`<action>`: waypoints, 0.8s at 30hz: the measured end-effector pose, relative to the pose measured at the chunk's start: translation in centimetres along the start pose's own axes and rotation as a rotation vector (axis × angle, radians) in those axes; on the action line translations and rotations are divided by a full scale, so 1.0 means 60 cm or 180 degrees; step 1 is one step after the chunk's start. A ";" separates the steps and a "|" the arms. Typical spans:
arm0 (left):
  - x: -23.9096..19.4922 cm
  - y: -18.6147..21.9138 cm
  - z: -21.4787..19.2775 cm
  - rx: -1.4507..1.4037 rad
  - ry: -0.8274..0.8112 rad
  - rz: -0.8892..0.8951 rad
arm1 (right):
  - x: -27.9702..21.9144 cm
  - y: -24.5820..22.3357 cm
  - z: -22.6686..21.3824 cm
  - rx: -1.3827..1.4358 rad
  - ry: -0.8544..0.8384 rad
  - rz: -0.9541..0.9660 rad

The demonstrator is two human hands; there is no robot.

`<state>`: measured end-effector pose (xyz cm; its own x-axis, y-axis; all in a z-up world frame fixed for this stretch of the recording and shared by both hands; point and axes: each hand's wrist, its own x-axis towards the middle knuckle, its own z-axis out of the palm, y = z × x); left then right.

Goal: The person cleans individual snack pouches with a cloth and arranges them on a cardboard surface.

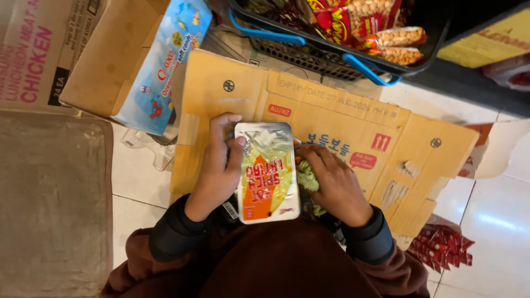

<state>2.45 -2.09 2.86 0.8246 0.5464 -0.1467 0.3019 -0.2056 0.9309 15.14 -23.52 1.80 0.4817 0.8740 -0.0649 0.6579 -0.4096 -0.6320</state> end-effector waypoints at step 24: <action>-0.003 0.001 -0.032 -0.0386 -0.0278 0.0624 | 0.019 -0.007 -0.024 0.0053 -0.0605 0.0509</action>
